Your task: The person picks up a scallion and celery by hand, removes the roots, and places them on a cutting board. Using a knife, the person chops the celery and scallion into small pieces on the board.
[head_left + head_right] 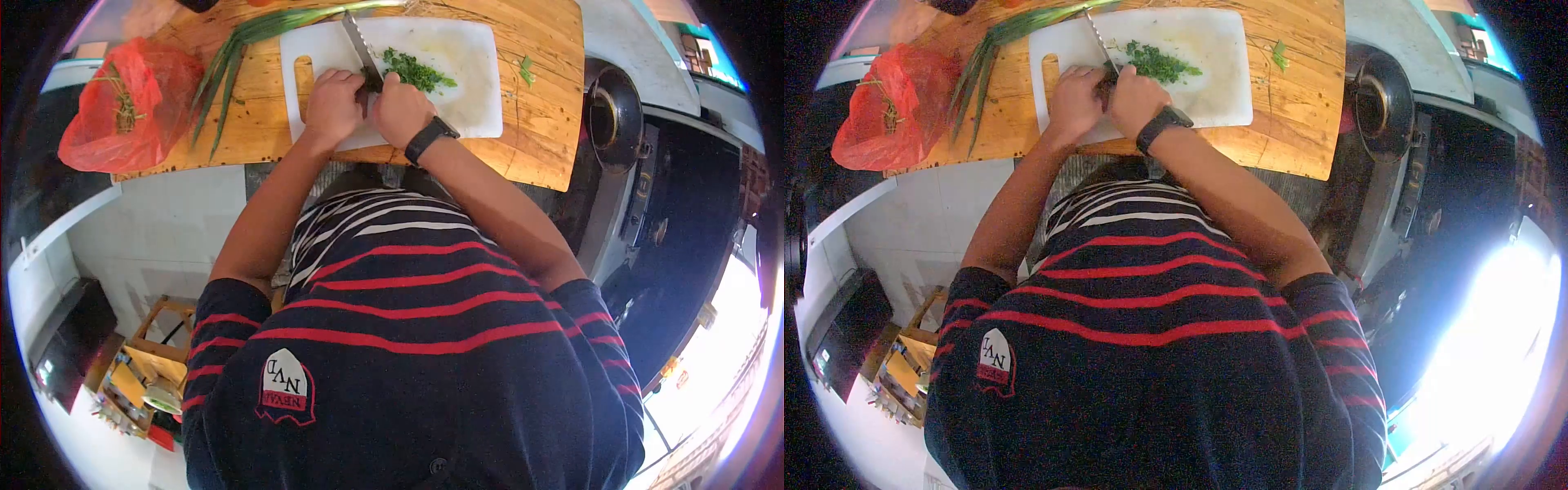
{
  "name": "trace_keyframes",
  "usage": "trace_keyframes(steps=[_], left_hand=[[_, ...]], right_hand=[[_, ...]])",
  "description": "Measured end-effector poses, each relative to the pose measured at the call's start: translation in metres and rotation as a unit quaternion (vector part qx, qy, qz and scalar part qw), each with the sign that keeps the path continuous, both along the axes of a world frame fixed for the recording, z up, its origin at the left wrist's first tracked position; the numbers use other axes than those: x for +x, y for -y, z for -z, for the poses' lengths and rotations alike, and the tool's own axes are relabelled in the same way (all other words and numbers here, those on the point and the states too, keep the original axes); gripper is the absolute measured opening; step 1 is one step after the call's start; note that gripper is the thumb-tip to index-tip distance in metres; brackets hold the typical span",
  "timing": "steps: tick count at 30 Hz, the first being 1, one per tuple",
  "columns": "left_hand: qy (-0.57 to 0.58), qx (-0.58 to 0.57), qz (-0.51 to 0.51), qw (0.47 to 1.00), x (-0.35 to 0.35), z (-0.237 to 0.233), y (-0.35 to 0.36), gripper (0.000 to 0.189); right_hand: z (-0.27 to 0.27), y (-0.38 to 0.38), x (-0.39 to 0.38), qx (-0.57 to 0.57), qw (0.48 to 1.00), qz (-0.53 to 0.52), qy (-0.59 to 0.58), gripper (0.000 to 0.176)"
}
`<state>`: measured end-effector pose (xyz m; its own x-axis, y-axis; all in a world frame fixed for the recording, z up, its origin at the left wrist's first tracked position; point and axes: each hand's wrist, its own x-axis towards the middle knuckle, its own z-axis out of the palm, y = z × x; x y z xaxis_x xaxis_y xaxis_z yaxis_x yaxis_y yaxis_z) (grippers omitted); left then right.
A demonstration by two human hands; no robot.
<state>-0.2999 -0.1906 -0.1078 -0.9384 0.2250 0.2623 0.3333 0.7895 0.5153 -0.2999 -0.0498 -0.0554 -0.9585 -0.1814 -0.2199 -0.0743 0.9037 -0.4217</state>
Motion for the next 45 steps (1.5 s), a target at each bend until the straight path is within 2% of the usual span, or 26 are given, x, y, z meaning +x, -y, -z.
trace_keyframes(steps=[2,11,15,22,28,30,31,32,33,34,35,36,37,38,40,45], left_hand=[[0.005,-0.011,0.006,1.0,-0.001,0.0,0.002,0.017],[-0.007,0.068,-0.001,0.998,-0.003,0.0,0.015,0.01],[-0.024,0.059,-0.009,0.998,-0.003,-0.006,0.015,0.01],[-0.032,0.049,-0.012,0.998,-0.005,0.004,0.012,0.01],[-0.009,0.036,-0.013,0.999,0.0,0.0,0.012,0.014],[-0.001,0.036,-0.011,0.999,0.004,-0.001,0.012,0.018],[0.006,0.037,-0.008,0.999,0.005,-0.003,0.012,0.022],[0.003,0.036,-0.007,0.999,0.007,-0.004,0.011,0.022],[-0.012,0.04,-0.013,0.999,0.012,-0.007,0.009,0.033],[-0.027,0.045,-0.018,0.998,0.018,-0.01,0.006,0.043],[-0.027,0.045,-0.017,0.998,0.023,-0.012,0.003,0.043],[-0.015,0.049,0.003,0.999,0.027,-0.015,-0.001,0.054],[-0.004,0.052,0.024,0.998,0.031,-0.018,-0.005,0.066],[-0.003,0.052,0.027,0.998,0.035,-0.021,-0.009,0.066],[0.004,-0.01,0.109,0.994,0.039,-0.027,-0.016,0.078],[0.007,-0.031,0.101,0.994,0.024,-0.027,-0.021,0.081]], right_hand=[[-0.002,-0.003,-0.006,-0.008,1.0,-0.01,-0.006,0.022],[0.0,-0.026,-0.01,-0.015,0.999,-0.033,0.0,0.023],[-0.025,-0.013,-0.005,-0.008,0.999,-0.04,0.02,0.023],[0.006,-0.006,0.001,-0.006,1.0,-0.003,-0.019,0.021],[0.018,-0.025,-0.003,-0.046,0.999,0.003,-0.013,0.025],[0.016,-0.04,-0.01,-0.122,0.992,-0.019,-0.001,0.031],[0.013,-0.044,-0.01,-0.123,0.992,-0.019,-0.003,0.031],[0.009,-0.05,-0.009,-0.216,0.972,0.036,0.083,0.031],[0.004,-0.054,-0.006,-0.304,0.933,0.09,0.169,0.032],[-0.002,-0.058,-0.002,-0.304,0.933,0.092,0.168,0.032],[-0.007,-0.061,0.001,-0.372,0.894,0.135,0.211,0.03],[-0.013,-0.063,0.005,-0.438,0.845,0.178,0.252,0.027],[-0.021,-0.061,0.008,-0.469,0.815,0.22,0.259,0.016],[-0.026,-0.063,0.01,-0.47,0.814,0.222,0.258,0.016],[-0.031,-0.067,0.012,-0.503,0.774,0.252,0.29,0.017],[-0.035,-0.076,0.02,-0.497,0.779,0.243,0.294,0.017]])
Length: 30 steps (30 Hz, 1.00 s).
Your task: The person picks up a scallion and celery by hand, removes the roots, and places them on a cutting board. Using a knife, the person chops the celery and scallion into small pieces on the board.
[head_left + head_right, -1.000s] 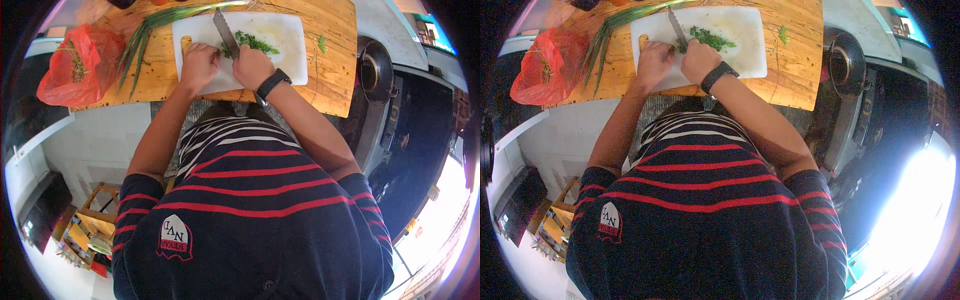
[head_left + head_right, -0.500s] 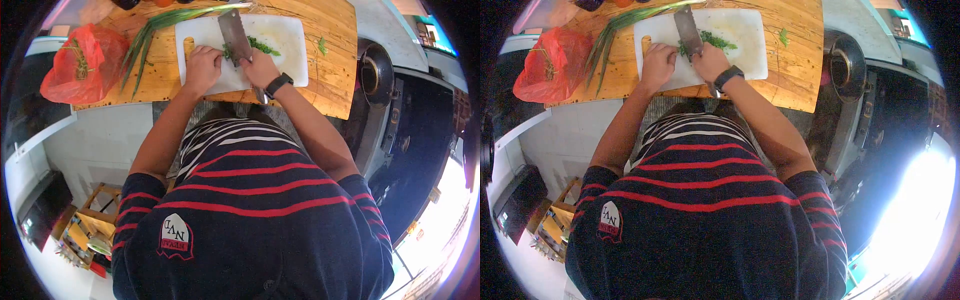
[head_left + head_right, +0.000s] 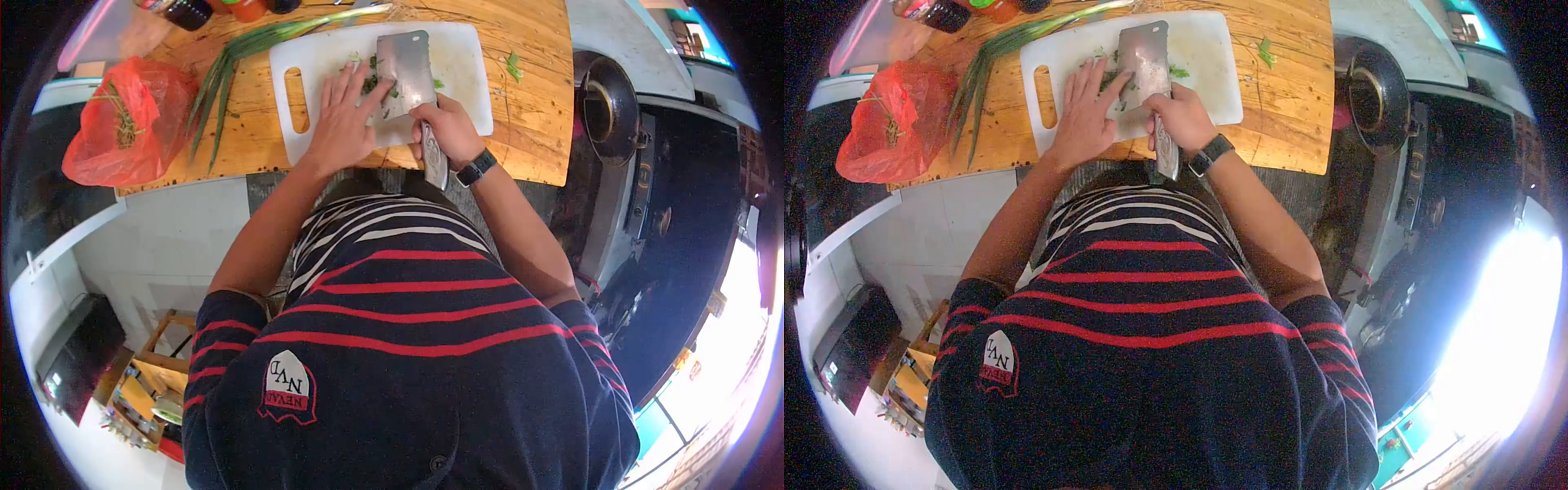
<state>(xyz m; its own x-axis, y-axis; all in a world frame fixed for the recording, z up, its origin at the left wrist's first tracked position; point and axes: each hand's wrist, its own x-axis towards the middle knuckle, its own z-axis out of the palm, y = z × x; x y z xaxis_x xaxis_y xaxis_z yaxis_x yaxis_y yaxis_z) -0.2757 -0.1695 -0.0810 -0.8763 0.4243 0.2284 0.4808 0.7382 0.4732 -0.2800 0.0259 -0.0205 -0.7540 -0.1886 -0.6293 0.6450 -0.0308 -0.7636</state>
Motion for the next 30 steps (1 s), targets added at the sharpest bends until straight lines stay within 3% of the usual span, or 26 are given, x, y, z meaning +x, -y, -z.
trace_keyframes(steps=[5,7,8,9,10,11,13,14,16,17,19,22,25,30], left_hand=[[-0.007,-0.032,-0.036,0.999,-0.026,0.015,-0.001,0.081],[-0.007,-0.052,-0.078,0.996,-0.032,0.016,0.0,0.074],[-0.009,-0.052,-0.077,0.996,-0.033,0.016,0.002,0.074],[0.004,-0.039,-0.087,0.995,-0.033,0.015,0.003,0.068],[0.018,-0.027,-0.097,0.995,-0.031,0.013,0.004,0.063],[0.017,-0.027,-0.092,0.995,-0.028,0.011,0.008,0.063],[0.005,0.084,-0.098,0.992,-0.019,0.003,0.014,0.056],[0.005,0.085,-0.093,0.992,-0.014,-0.002,0.013,0.056],[-0.016,0.142,-0.098,0.985,-0.005,-0.017,0.014,0.055],[-0.016,0.141,-0.098,0.985,-0.004,-0.025,0.013,0.055],[-0.02,0.109,0.004,0.994,-0.003,-0.043,0.004,0.059],[0.008,0.041,0.075,0.996,-0.006,-0.055,-0.015,0.063],[0.039,0.017,0.142,0.989,-0.01,-0.048,-0.032,0.066],[0.068,-0.016,0.172,0.983,-0.011,-0.042,-0.049,0.066]], right_hand=[[-0.013,-0.012,0.009,-0.018,1.0,0.009,-0.006,0.015],[-0.015,-0.02,0.011,0.116,0.986,-0.057,-0.105,0.013],[-0.017,-0.024,0.014,0.116,0.986,-0.055,-0.106,0.013],[-0.027,-0.024,0.02,0.314,0.908,-0.134,-0.242,0.013],[-0.033,-0.025,0.025,0.49,0.767,-0.203,-0.36,0.014],[-0.034,-0.028,0.029,0.492,0.768,-0.199,-0.358,0.014],[-0.036,-0.036,0.032,0.528,0.692,-0.229,-0.436,0.017],[-0.04,-0.038,0.035,0.531,0.692,-0.225,-0.434,0.017],[-0.046,-0.04,0.038,0.568,0.644,-0.303,-0.413,0.019],[-0.045,-0.043,0.038,0.567,0.645,-0.303,-0.414,0.019],[-0.041,-0.049,0.038,0.557,0.591,-0.355,-0.463,0.021],[-0.05,-0.047,0.037,0.562,0.544,-0.394,-0.482,0.022],[-0.041,-0.049,0.032,0.553,0.528,-0.381,-0.52,0.034],[-0.045,-0.048,0.028,0.562,0.529,-0.372,-0.516,0.036]])
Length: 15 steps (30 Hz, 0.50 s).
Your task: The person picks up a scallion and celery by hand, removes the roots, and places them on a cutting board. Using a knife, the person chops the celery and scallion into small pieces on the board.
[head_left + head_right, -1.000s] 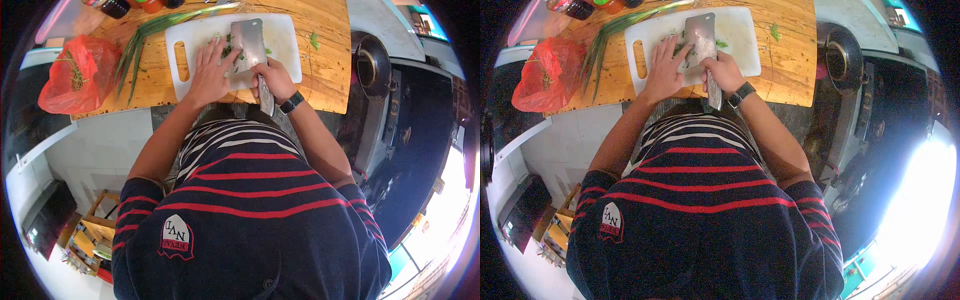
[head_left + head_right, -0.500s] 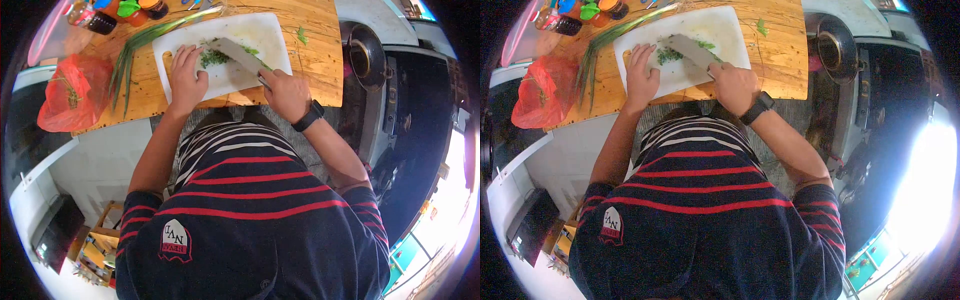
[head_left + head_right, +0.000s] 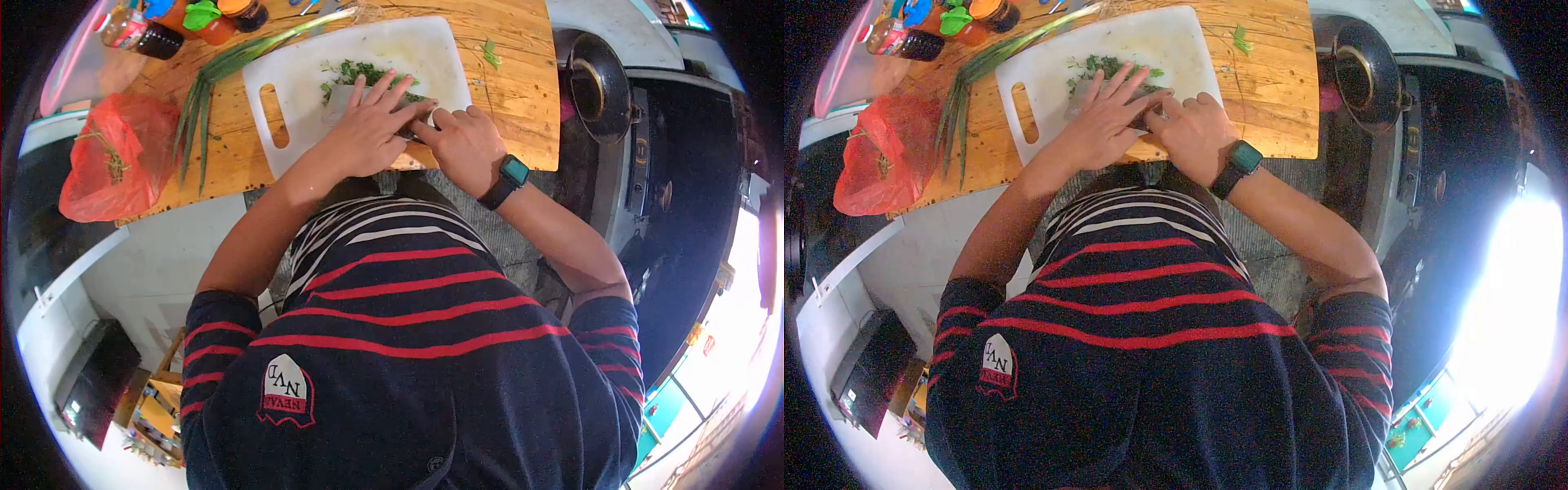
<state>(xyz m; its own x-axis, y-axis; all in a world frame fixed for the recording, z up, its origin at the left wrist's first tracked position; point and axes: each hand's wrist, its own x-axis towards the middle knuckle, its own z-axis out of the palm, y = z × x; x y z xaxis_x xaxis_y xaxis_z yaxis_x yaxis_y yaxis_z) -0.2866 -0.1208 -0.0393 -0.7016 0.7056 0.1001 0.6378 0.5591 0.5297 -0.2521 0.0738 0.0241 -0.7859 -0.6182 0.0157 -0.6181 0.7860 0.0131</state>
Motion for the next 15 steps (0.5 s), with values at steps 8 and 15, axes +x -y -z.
trace_keyframes(steps=[8,15], left_hand=[[0.016,-0.053,-0.027,0.998,-0.01,0.013,0.012,0.069],[0.055,-0.146,-0.092,0.983,-0.026,0.014,0.043,0.078]], right_hand=[[-0.012,-0.006,0.001,0.021,0.997,0.018,0.076,0.025],[-0.016,-0.029,0.002,-0.006,0.998,0.037,0.059,0.029]])
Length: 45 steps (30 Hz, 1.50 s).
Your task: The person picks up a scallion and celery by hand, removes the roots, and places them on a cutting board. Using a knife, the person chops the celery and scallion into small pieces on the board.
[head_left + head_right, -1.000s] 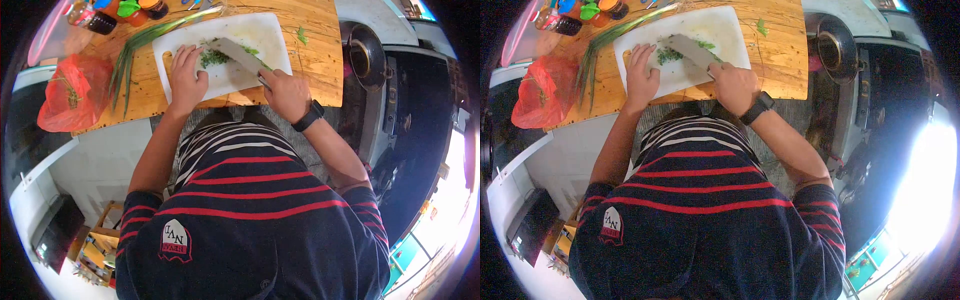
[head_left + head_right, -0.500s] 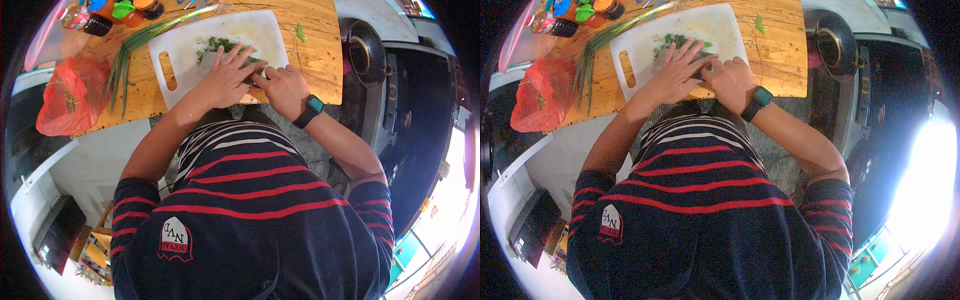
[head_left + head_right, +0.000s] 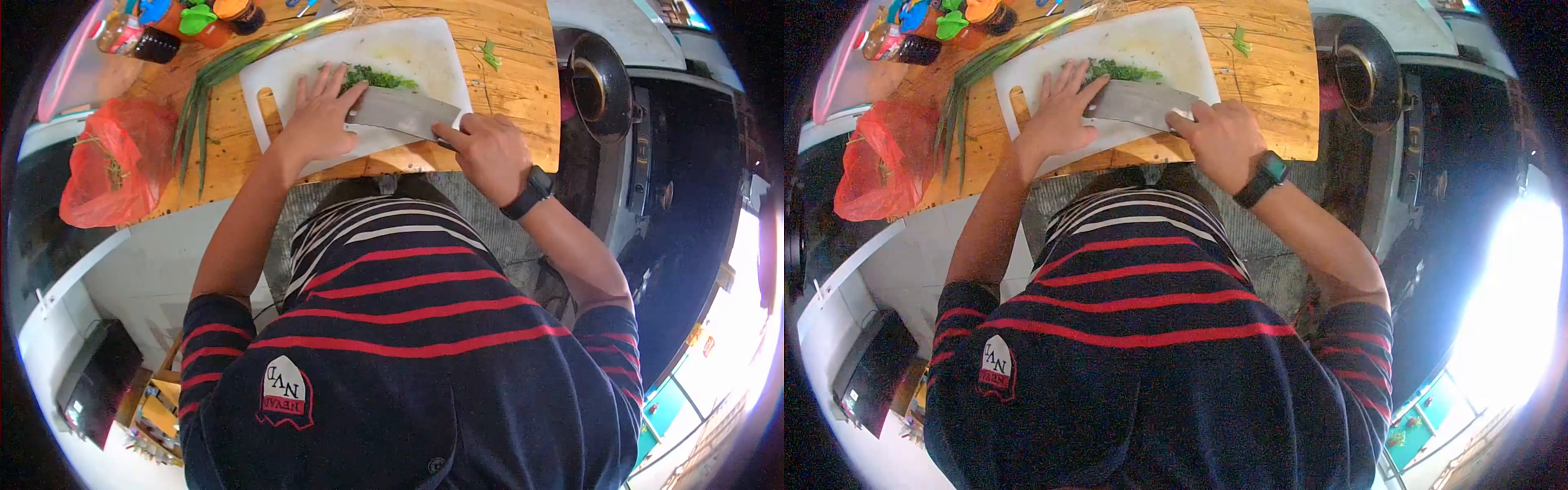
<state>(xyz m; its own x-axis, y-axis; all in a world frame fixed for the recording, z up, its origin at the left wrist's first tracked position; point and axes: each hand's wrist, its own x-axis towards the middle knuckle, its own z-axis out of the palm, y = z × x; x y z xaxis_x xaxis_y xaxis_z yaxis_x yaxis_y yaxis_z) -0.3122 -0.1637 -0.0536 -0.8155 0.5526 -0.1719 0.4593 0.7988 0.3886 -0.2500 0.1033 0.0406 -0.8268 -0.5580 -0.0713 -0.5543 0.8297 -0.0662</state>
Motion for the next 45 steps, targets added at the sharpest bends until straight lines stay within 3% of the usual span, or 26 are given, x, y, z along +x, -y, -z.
trace_keyframes(steps=[2,5,6,7,8,10,11,13,17,19,22,25,28,30,32,34,40,45], left_hand=[[0.003,-0.01,-0.012,1.0,-0.005,0.008,0.009,0.077],[0.02,0.074,-0.04,0.996,-0.006,0.021,0.02,0.076],[0.155,0.246,-0.103,0.951,-0.007,0.022,0.022,0.072],[0.281,0.406,-0.16,0.855,-0.007,0.024,0.023,0.068],[0.281,0.406,-0.161,0.855,-0.006,0.026,0.024,0.068],[0.477,0.629,-0.215,0.575,-0.003,0.022,0.023,0.07],[0.476,0.628,-0.217,0.576,-0.001,0.02,0.02,0.07],[0.525,0.652,-0.31,0.452,0.001,0.001,0.01,0.082],[0.535,0.666,-0.323,0.407,0.005,-0.003,0.001,0.092],[0.541,0.674,-0.37,0.34,0.007,-0.013,-0.004,0.098],[0.557,0.693,-0.321,0.326,0.008,-0.004,0.003,0.101],[0.559,0.698,-0.322,0.311,0.01,-0.003,0.006,0.101],[0.555,0.696,-0.338,0.306,0.009,-0.003,0.007,0.1],[0.547,0.703,-0.334,0.308,0.008,-0.006,0.01,0.098],[0.536,0.71,-0.334,0.31,0.009,-0.011,0.021,0.096],[0.432,0.732,-0.343,0.4,0.009,-0.017,0.039,0.085],[0.271,0.752,-0.461,0.384,0.009,-0.02,0.069,0.059],[0.262,0.749,-0.452,0.408,0.014,-0.014,0.071,0.052]], right_hand=[[-0.001,-0.009,0.001,-0.02,1.0,0.011,0.0,0.03],[-0.005,-0.02,0.005,-0.073,0.995,0.057,0.037,0.031],[-0.003,-0.022,0.008,-0.146,0.979,0.12,0.077,0.03],[-0.001,-0.023,0.011,-0.218,0.952,0.181,0.117,0.03],[0.003,-0.024,0.012,-0.218,0.952,0.181,0.118,0.03],[0.013,-0.024,0.017,-0.301,0.891,0.284,0.188,0.033],[0.022,-0.024,0.02,-0.302,0.891,0.283,0.189,0.033],[0.038,-0.02,0.024,-0.403,0.831,0.315,0.218,0.033],[0.045,-0.002,0.031,-0.436,0.798,0.306,0.28,0.031],[0.053,0.002,0.033,-0.443,0.799,0.296,0.281,0.031],[0.065,0.002,0.032,-0.436,0.801,0.298,0.282,0.031],[0.066,-0.001,0.03,-0.413,0.812,0.323,0.256,0.032],[0.07,-0.002,0.032,-0.447,0.79,0.323,0.268,0.033],[0.074,-0.002,0.032,-0.399,0.841,0.292,0.218,0.035],[0.071,0.002,0.032,-0.397,0.84,0.302,0.216,0.035],[0.069,0.01,0.027,-0.395,0.839,0.309,0.213,0.036],[0.073,0.057,0.018,-0.381,0.868,0.216,0.235,0.031],[0.089,0.072,0.008,-0.374,0.884,0.188,0.208,0.026]])
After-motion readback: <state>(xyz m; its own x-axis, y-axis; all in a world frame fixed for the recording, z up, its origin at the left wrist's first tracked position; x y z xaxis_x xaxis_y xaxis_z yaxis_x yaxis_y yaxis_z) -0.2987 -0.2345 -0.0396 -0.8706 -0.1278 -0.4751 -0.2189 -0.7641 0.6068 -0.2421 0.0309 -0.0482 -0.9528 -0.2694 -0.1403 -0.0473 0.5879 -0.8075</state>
